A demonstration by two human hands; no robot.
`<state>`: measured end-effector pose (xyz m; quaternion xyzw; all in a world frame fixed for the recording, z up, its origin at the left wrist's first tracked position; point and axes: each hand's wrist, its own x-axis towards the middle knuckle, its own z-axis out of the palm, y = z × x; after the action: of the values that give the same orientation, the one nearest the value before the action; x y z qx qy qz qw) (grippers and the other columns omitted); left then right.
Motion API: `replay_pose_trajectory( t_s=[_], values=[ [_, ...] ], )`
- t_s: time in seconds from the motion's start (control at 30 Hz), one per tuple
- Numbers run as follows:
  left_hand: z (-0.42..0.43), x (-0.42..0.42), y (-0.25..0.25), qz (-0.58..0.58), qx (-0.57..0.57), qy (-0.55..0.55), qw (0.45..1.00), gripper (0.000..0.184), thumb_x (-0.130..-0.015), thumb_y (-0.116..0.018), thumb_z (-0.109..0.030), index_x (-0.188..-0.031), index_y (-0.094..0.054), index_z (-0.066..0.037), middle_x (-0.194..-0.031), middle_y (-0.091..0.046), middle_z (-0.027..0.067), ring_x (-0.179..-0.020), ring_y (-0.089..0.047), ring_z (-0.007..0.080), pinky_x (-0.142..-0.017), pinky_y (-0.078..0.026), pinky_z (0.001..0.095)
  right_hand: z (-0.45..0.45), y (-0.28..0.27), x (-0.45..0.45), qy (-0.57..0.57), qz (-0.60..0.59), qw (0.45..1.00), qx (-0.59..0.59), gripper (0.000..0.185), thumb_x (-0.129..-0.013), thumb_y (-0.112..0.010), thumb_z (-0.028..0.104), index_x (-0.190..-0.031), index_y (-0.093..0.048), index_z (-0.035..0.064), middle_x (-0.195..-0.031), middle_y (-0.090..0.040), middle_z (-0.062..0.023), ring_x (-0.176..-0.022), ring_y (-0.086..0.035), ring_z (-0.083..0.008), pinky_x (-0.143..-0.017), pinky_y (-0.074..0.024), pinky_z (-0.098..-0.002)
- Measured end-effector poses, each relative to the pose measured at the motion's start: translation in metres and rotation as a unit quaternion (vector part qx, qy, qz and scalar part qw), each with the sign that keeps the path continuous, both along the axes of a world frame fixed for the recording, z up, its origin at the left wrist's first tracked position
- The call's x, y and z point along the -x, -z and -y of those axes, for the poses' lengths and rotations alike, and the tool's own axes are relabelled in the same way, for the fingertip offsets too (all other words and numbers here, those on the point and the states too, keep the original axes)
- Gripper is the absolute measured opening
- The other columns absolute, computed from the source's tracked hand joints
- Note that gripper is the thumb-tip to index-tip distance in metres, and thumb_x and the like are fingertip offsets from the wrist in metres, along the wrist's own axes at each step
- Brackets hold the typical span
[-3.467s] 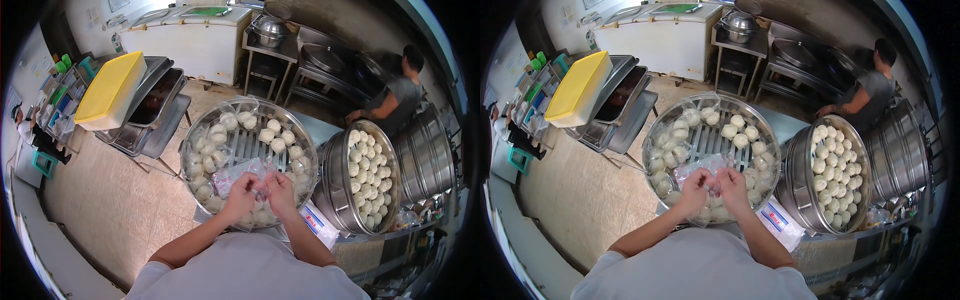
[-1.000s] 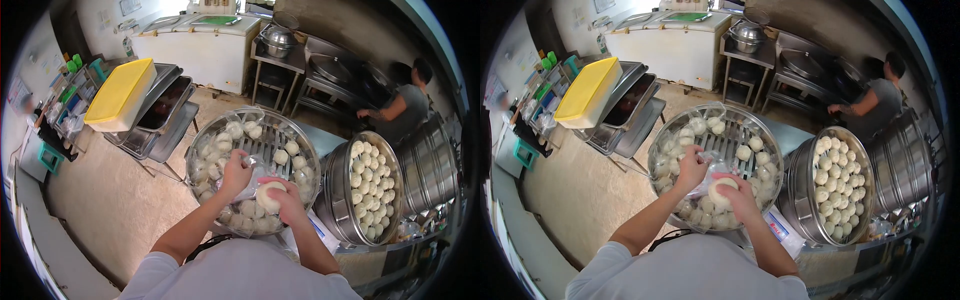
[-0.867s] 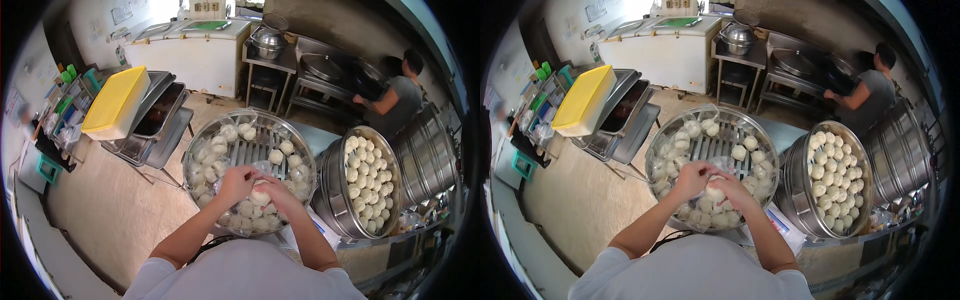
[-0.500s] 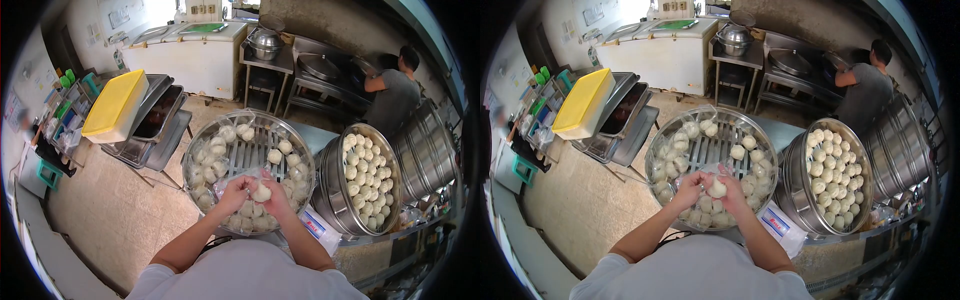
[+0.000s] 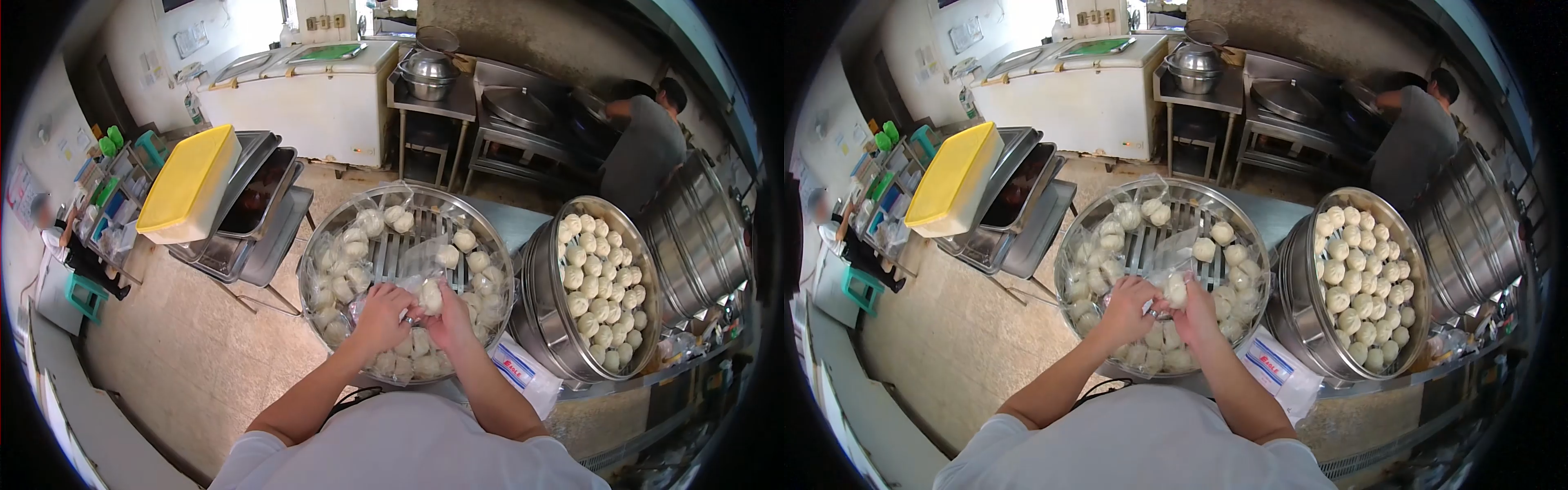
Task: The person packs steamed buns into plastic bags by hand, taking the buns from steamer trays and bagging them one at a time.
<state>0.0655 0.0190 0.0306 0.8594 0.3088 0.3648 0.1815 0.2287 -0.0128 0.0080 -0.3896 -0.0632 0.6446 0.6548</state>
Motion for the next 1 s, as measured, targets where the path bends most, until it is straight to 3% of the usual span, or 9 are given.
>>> replay_pose_trajectory(
  t_s=[0.13, 0.27, 0.47, 0.53, 0.63, 0.8, 0.87, 0.93, 1.0],
  values=[
    [0.005, -0.01, 0.014, 0.009, 0.02, -0.033, 0.999, 0.011, -0.079, -0.074, -0.008, -0.087, -0.066, -0.009, -0.09, -0.067, 0.0082, -0.096, -0.06, 0.0322, -0.092, -0.043, 0.0474, -0.014, 0.003, 0.009, 0.081, 0.015, 0.997, 0.009, 0.026, -0.106, -0.059, 0.026, -0.117, -0.063, 0.0029, -0.103, -0.07, -0.011, -0.09, -0.069, -0.0238, -0.077, -0.0563, -0.0418],
    [0.015, -0.016, 0.045, -0.005, 0.057, 0.02, 0.998, 0.012, -0.079, -0.073, -0.006, -0.089, -0.066, -0.008, -0.091, -0.067, 0.0108, -0.095, -0.062, 0.0348, -0.092, -0.045, 0.0479, -0.037, 0.04, 0.011, 0.12, 0.253, 0.96, 0.019, 0.036, -0.098, -0.07, 0.025, -0.115, -0.065, -0.0059, -0.107, -0.071, -0.0147, -0.091, -0.071, -0.0274, -0.08, -0.0565, -0.0416],
    [0.015, -0.012, -0.012, 0.056, 0.088, -0.079, 0.991, 0.014, -0.076, -0.073, -0.007, -0.088, -0.066, -0.007, -0.089, -0.068, 0.012, -0.088, -0.066, 0.036, -0.076, -0.054, 0.0453, -0.016, 0.051, -0.005, 0.034, 0.692, 0.713, -0.106, 0.034, -0.088, -0.074, 0.016, -0.113, -0.063, -0.0038, -0.105, -0.072, -0.0205, -0.088, -0.071, -0.0297, -0.078, -0.056, -0.0402],
    [0.005, -0.016, -0.016, 0.041, 0.076, -0.108, 0.99, 0.013, -0.077, -0.073, -0.007, -0.087, -0.066, -0.007, -0.086, -0.068, 0.0123, -0.085, -0.066, 0.0357, -0.072, -0.054, 0.0446, 0.003, 0.003, 0.007, -0.049, 0.703, 0.704, -0.089, 0.034, -0.085, -0.075, 0.013, -0.112, -0.063, -0.0021, -0.104, -0.07, -0.0228, -0.089, -0.071, -0.0367, -0.079, -0.0556, -0.0435],
    [-0.009, -0.016, -0.01, -0.001, 0.077, -0.092, 0.993, 0.011, -0.078, -0.073, -0.006, -0.088, -0.066, -0.006, -0.082, -0.067, 0.0133, -0.081, -0.066, 0.0357, -0.071, -0.054, 0.0442, 0.004, 0.004, 0.015, -0.059, 0.72, 0.679, -0.133, 0.041, -0.083, -0.072, 0.014, -0.119, -0.062, -0.0032, -0.112, -0.067, -0.0261, -0.106, -0.066, -0.0431, -0.088, -0.053, -0.0507],
    [0.016, -0.015, -0.003, 0.024, 0.121, -0.019, 0.992, 0.01, -0.084, -0.074, -0.008, -0.09, -0.068, -0.004, -0.08, -0.067, 0.015, -0.072, -0.066, 0.0324, -0.068, -0.054, 0.0403, 0.001, 0.03, -0.001, -0.17, 0.671, 0.667, -0.276, 0.032, -0.084, -0.068, 0.011, -0.114, -0.064, -0.0005, -0.107, -0.067, -0.0268, -0.103, -0.066, -0.0432, -0.084, -0.0532, -0.0519],
    [0.023, -0.016, -0.001, 0.068, 0.193, -0.049, 0.978, 0.007, -0.087, -0.072, -0.006, -0.091, -0.068, -0.002, -0.08, -0.068, 0.0137, -0.069, -0.066, 0.0262, -0.067, -0.054, 0.0366, 0.0, 0.036, -0.006, -0.214, 0.702, 0.644, -0.218, 0.032, -0.083, -0.068, 0.01, -0.113, -0.065, -0.0006, -0.108, -0.067, -0.0281, -0.103, -0.066, -0.0438, -0.085, -0.0533, -0.0519],
    [0.025, -0.018, -0.001, 0.106, 0.246, -0.059, 0.962, 0.006, -0.087, -0.07, -0.003, -0.093, -0.068, -0.002, -0.082, -0.069, 0.0135, -0.071, -0.066, 0.0237, -0.066, -0.053, 0.0346, 0.006, -0.019, 0.006, -0.265, 0.781, 0.565, 0.002, 0.034, -0.083, -0.068, 0.011, -0.114, -0.065, -0.001, -0.112, -0.067, -0.0295, -0.105, -0.066, -0.0441, -0.089, -0.0533, -0.0513],
    [0.027, -0.021, 0.0, 0.136, 0.287, -0.051, 0.947, 0.012, -0.083, -0.068, 0.001, -0.094, -0.068, -0.004, -0.085, -0.069, 0.0145, -0.076, -0.068, 0.0249, -0.068, -0.053, 0.0344, 0.002, -0.008, -0.001, -0.312, 0.792, 0.524, 0.011, 0.037, -0.083, -0.068, 0.012, -0.118, -0.065, -0.0022, -0.115, -0.066, -0.0297, -0.106, -0.066, -0.0444, -0.092, -0.0528, -0.0509]
  ],
)
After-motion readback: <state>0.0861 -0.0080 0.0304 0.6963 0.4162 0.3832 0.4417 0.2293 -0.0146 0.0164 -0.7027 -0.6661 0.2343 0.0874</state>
